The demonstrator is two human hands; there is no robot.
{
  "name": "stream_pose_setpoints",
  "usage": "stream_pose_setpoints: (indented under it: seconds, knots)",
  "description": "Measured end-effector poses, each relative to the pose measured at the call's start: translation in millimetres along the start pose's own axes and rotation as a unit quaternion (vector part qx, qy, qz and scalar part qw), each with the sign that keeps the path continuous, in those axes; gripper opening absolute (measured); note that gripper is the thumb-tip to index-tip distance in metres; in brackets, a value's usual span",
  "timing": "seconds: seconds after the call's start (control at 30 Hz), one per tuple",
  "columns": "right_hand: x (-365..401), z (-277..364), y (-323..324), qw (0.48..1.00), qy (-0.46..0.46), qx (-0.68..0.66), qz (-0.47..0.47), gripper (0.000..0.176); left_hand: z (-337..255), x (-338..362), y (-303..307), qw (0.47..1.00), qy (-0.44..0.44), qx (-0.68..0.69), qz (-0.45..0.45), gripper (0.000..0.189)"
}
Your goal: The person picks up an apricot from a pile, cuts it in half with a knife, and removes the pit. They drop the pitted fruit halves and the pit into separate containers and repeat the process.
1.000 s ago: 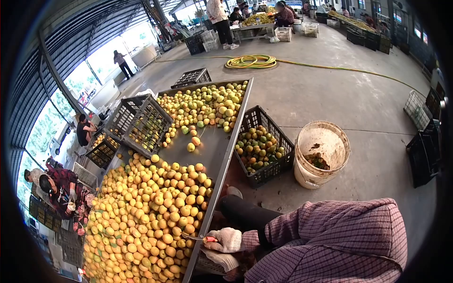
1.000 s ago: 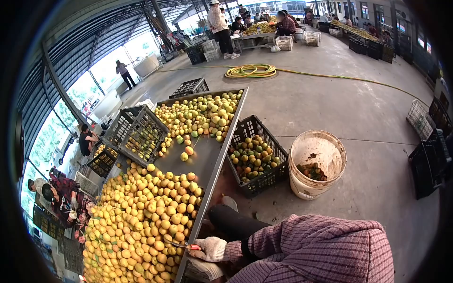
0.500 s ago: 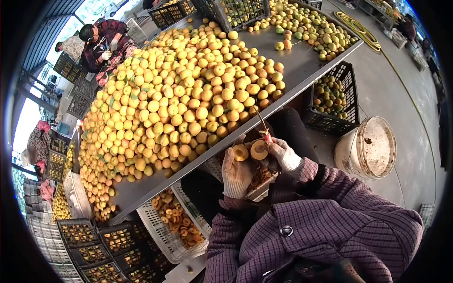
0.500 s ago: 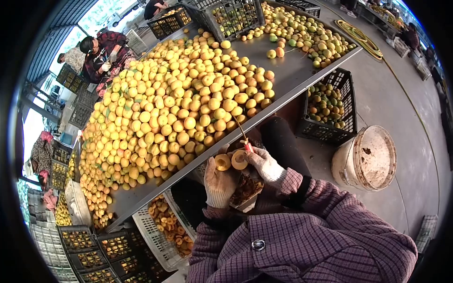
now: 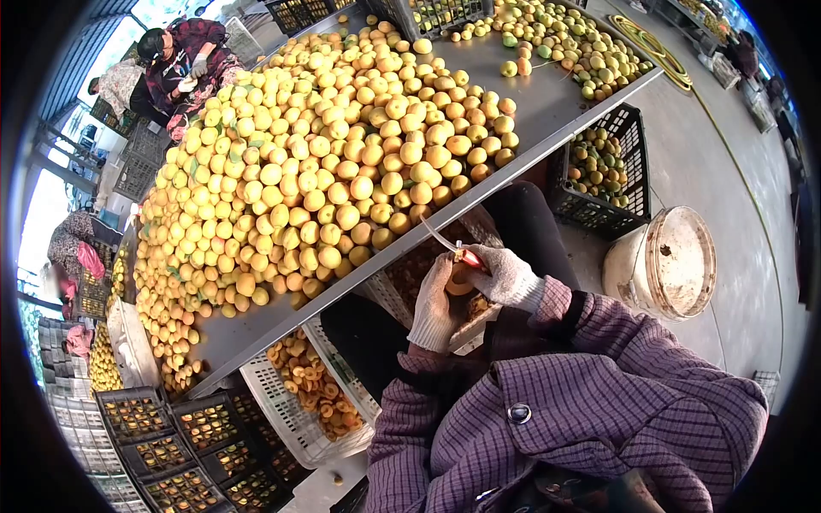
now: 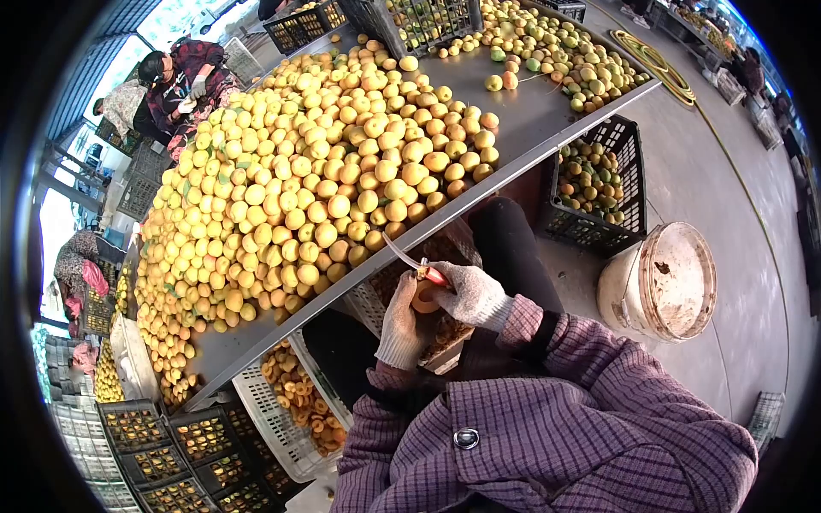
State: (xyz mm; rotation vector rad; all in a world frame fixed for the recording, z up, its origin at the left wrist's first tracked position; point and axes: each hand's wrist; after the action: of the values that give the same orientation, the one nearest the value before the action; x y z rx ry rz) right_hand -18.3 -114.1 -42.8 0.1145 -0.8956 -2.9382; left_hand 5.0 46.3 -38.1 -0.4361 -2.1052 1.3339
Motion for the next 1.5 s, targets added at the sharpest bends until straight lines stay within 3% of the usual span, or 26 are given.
stream_pose_setpoints:
  seconds: [0.03, 0.1, 0.13, 0.17, 0.2, 0.23, 0.33, 0.43, 0.6, 0.67, 0.83, 0.9, 0.97, 1.03, 1.1, 1.17, 1.2, 1.23, 1.27, 1.3, 1.33, 1.37, 1.5]
  knots:
    - [0, 18, 16, 0.992, -0.016, 0.126, 0.007, 0.037, 2, -1, 2, 1.000, 0.004, -0.001, -0.001, 0.035]
    - [-2, 41, 30, 0.990, -0.054, 0.132, 0.012, 0.036, 7, -5, 6, 0.998, 0.012, 0.021, -0.056, 0.030]
    - [-3, 45, 33, 0.986, -0.090, 0.137, 0.019, 0.035, 8, 0, -1, 0.952, -0.112, -0.285, -0.002, 0.029]
    - [-4, 32, 30, 0.993, -0.066, 0.098, -0.024, 0.028, 7, 5, -7, 0.797, -0.223, -0.559, 0.054, 0.028]
    - [-11, 22, 29, 0.988, -0.085, -0.120, -0.040, 0.024, 6, 3, -8, 0.943, -0.128, -0.306, 0.008, 0.028]
    - [-18, 16, 31, 0.936, -0.100, -0.333, -0.055, 0.020, 5, 1, -8, 0.999, -0.022, -0.023, -0.041, 0.029]
    - [-31, 40, 47, 0.823, -0.069, -0.554, -0.106, 0.012, 7, -3, 0, 1.000, 0.009, 0.003, -0.022, 0.034]
    - [-37, 62, 44, 0.804, -0.075, -0.578, -0.120, 0.010, 13, -5, -1, 0.999, 0.008, -0.018, -0.040, 0.032]
    - [-41, 52, 18, 0.831, -0.074, -0.538, -0.118, 0.010, 11, -5, -9, 0.996, -0.006, -0.026, -0.080, 0.031]
    - [-39, 52, 13, 0.819, -0.113, -0.546, -0.136, 0.013, 12, -6, -15, 0.989, 0.006, 0.095, -0.114, 0.031]
    - [-44, 52, 1, 0.816, -0.095, -0.543, -0.172, 0.019, 13, -9, -14, 0.994, -0.023, 0.083, -0.069, 0.030]
    - [-48, 55, -6, 0.812, -0.135, -0.533, -0.197, 0.019, 14, -9, -6, 0.992, -0.032, 0.097, -0.068, 0.030]
    - [-54, 59, -13, 0.808, -0.126, -0.543, -0.190, 0.020, 14, -11, -3, 0.972, -0.147, -0.158, -0.095, 0.031]
    - [-60, 62, -13, 0.756, -0.204, -0.582, -0.221, 0.021, 12, -9, -7, 0.969, -0.160, -0.145, -0.116, 0.032]
    - [-62, 54, -14, 0.739, -0.226, -0.602, -0.198, 0.024, 10, -6, -11, 0.969, -0.170, -0.074, -0.162, 0.034]
    - [-63, 48, -16, 0.711, -0.246, -0.629, -0.196, 0.027, 11, -5, -4, 0.967, -0.183, -0.091, -0.150, 0.034]
    - [-63, 45, -14, 0.671, -0.289, -0.659, -0.177, 0.029, 11, -3, -1, 0.870, -0.263, -0.399, -0.119, 0.037]
    - [-62, 44, -14, 0.672, -0.289, -0.659, -0.176, 0.029, 11, -2, 0, 0.676, -0.315, -0.662, -0.073, 0.039]
    - [-62, 44, -16, 0.681, -0.285, -0.653, -0.169, 0.029, 12, -5, 11, 0.650, -0.320, -0.686, -0.064, 0.051]
    - [-61, 42, -18, 0.689, -0.281, -0.648, -0.163, 0.029, 16, -11, 21, 0.649, -0.321, -0.687, -0.063, 0.051]
    - [-62, 41, -20, 0.699, -0.261, -0.649, -0.148, 0.028, 19, -16, 22, 0.788, -0.292, -0.536, -0.083, 0.052]
    - [-60, 40, -18, 0.699, -0.258, -0.650, -0.147, 0.028, 21, -20, 23, 0.893, -0.251, -0.361, -0.098, 0.052]
    - [-56, 32, -1, 0.755, -0.167, -0.621, -0.128, 0.024, 11, -13, 7, 0.935, -0.228, -0.252, -0.107, 0.035]
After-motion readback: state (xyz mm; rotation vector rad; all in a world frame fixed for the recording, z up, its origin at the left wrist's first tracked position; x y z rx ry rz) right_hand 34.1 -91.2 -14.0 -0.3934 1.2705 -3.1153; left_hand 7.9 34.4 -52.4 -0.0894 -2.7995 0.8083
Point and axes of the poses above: each hand's wrist, its own x-axis away from the middle knuckle, its own y-axis out of the back of the hand, z = x × y, and after that the axes turned 12 degrees about x, right-handed
